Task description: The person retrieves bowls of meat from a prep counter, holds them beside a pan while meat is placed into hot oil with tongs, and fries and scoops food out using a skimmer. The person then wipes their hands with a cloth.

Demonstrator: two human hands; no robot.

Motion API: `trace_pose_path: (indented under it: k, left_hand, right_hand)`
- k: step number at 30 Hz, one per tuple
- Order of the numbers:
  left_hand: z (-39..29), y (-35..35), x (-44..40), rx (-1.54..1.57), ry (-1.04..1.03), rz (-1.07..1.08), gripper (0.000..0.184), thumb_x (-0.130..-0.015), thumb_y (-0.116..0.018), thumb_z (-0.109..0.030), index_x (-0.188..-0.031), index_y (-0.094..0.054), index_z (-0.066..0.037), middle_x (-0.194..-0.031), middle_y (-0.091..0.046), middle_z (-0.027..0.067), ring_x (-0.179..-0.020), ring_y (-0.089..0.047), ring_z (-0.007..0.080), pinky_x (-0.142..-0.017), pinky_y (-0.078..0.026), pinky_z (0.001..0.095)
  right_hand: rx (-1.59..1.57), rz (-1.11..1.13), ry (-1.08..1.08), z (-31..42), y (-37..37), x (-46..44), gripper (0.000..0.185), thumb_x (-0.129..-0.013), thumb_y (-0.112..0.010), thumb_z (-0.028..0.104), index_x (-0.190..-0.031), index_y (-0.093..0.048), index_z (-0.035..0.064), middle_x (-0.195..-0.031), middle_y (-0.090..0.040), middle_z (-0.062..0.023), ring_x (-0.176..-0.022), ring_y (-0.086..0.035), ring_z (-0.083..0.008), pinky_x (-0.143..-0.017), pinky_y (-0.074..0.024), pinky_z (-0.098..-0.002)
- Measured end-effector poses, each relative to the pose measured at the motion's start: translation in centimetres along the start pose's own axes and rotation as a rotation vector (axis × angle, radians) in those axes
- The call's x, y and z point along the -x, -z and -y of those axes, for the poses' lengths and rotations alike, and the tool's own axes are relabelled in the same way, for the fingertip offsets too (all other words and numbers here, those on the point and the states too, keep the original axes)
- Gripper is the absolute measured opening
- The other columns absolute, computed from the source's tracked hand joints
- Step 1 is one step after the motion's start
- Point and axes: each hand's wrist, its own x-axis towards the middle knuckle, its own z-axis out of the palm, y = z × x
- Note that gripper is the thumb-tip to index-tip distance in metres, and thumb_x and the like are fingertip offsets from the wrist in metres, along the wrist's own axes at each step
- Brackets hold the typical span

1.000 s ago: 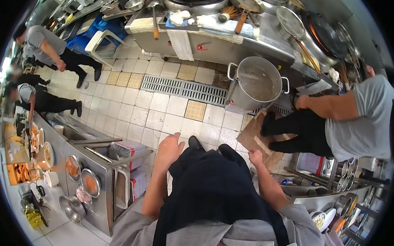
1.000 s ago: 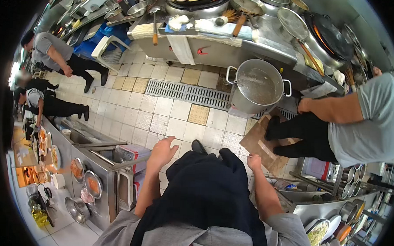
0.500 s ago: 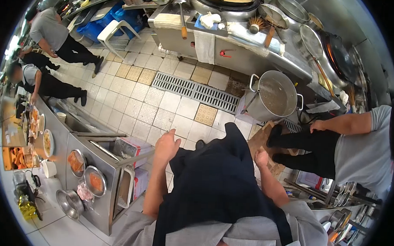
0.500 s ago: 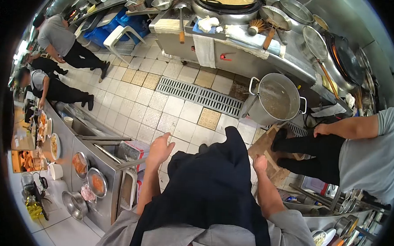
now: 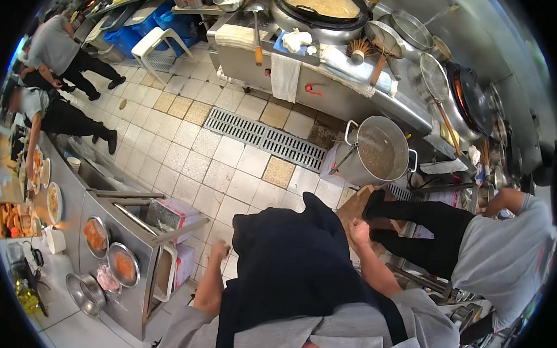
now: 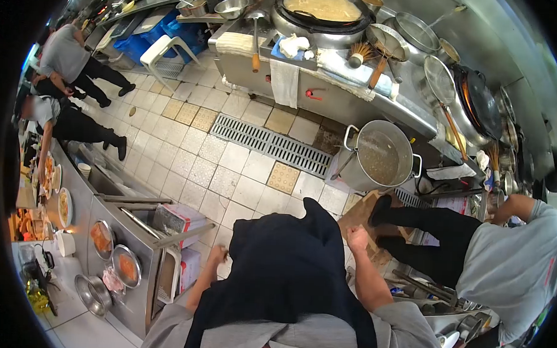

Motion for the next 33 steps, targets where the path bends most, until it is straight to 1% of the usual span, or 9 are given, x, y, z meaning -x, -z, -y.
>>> trace_pose_path:
  k: [3, 12, 16, 18, 19, 22, 25, 29, 33]
  left_hand:
    - [-4.2, 0.6, 7.7, 0.001, 0.366, 0.231, 0.029, -0.081, -0.059, -0.026, -0.074, -0.063, 0.002, -0.071, -0.065, 0.0169, -0.052, -0.063, 0.0235, -0.051, -0.052, 0.0348]
    - [-12.5, 1.7, 9.1, 0.551, 0.193, -0.424, 0.045, -0.072, -0.06, -0.012, -0.113, -0.054, 0.002, -0.078, -0.062, 0.0213, -0.054, -0.061, 0.0224, -0.05, -0.049, 0.0327]
    - [-21.8, 5.9, 13.5, 0.616, 0.164, -0.579, 0.044, -0.073, -0.058, -0.009, -0.116, -0.054, 0.001, -0.097, -0.06, 0.024, -0.065, -0.062, 0.0224, -0.056, -0.049, 0.0329]
    - [-20.1, 3.6, 13.4, 0.554, 0.117, -0.572, 0.044, -0.075, -0.057, -0.008, -0.118, -0.054, 0.0, -0.108, -0.057, 0.024, -0.089, -0.059, 0.0289, -0.073, -0.048, 0.0342]
    - [-22.5, 4.3, 15.3, 0.604, 0.165, -0.537, 0.044, -0.075, -0.057, -0.008, -0.118, -0.054, -0.001, -0.11, -0.056, 0.0239, -0.096, -0.058, 0.0316, -0.079, -0.047, 0.035]
    - [-23.4, 1.0, 17.8, 0.447, 0.063, -0.704, 0.044, -0.075, -0.057, -0.008, -0.119, -0.053, -0.001, -0.113, -0.054, 0.0252, -0.092, -0.058, 0.0327, -0.075, -0.048, 0.0339]
    - [-24.8, -1.4, 20.0, 0.476, 0.123, -0.707, 0.045, -0.076, -0.057, -0.008, -0.12, -0.052, -0.001, -0.113, -0.052, 0.026, -0.082, -0.059, 0.0291, -0.066, -0.051, 0.0319]
    - [-25.9, -3.5, 20.1, 0.499, 0.164, -0.6, 0.051, -0.077, -0.059, -0.011, -0.126, -0.047, -0.002, -0.121, -0.044, 0.0308, -0.076, -0.062, 0.0297, -0.065, -0.053, 0.0317]
    - [-30.3, 0.5, 16.1, 0.496, 0.017, -0.503, 0.056, -0.079, -0.061, -0.015, -0.132, -0.042, -0.011, -0.128, -0.036, 0.0337, -0.104, -0.054, 0.0371, -0.077, -0.051, 0.0361]
  right_hand:
    - [-0.06, -0.042, -0.017, -0.4, 0.3, 0.4, 0.031, -0.08, -0.056, 0.029, -0.08, -0.063, -0.0017, -0.082, -0.06, -0.0244, -0.083, -0.06, -0.0378, -0.071, -0.0465, -0.0413]
    - [-0.236, -0.046, 0.315, 8.0, 0.5, -9.6, 0.043, -0.085, -0.054, 0.033, -0.066, -0.054, -0.0057, -0.068, -0.054, -0.0271, -0.069, -0.054, -0.044, -0.06, -0.0407, -0.0469]
    - [-0.351, -0.115, 0.605, 19.7, -1.5, -20.9, 0.036, -0.085, -0.055, 0.029, -0.065, -0.058, -0.0012, -0.055, -0.055, -0.0139, -0.048, -0.054, -0.0225, -0.051, -0.0422, -0.0363]
    - [-0.635, -0.011, 0.604, 26.9, -3.0, -26.9, 0.019, -0.085, -0.057, 0.019, -0.076, -0.058, 0.0019, -0.056, -0.056, -0.0041, -0.049, -0.053, -0.01, -0.049, -0.0423, -0.0275]
    - [-0.576, 0.042, 0.566, 30.2, -3.3, -30.7, 0.026, -0.079, -0.059, 0.025, -0.079, -0.058, -0.0014, -0.077, -0.062, -0.0198, -0.075, -0.061, -0.0349, -0.068, -0.0471, -0.0397]
    - [-0.46, -0.006, 0.508, 39.9, -3.7, -38.3, 0.05, -0.073, -0.067, 0.025, -0.112, -0.052, -0.0027, -0.086, -0.062, -0.0202, -0.085, -0.059, -0.0345, -0.075, -0.0449, -0.0405]
    - [-1.005, 0.276, 0.406, 46.4, -0.8, -37.9, 0.066, -0.073, -0.07, 0.018, -0.124, -0.039, -0.0108, -0.119, -0.053, -0.019, -0.101, -0.055, -0.0261, -0.088, -0.0416, -0.033]
    - [-0.902, 0.246, 0.485, 46.5, -7.2, -41.3, 0.057, -0.071, -0.072, 0.02, -0.117, -0.05, -0.0052, -0.112, -0.059, -0.0146, -0.099, -0.057, -0.0208, -0.086, -0.042, -0.0309]
    - [-0.775, 0.273, 0.517, 42.8, -5.8, -34.9, 0.047, -0.071, -0.071, 0.02, -0.11, -0.058, -0.0023, -0.105, -0.063, -0.0112, -0.095, -0.058, -0.0179, -0.084, -0.0431, -0.0307]
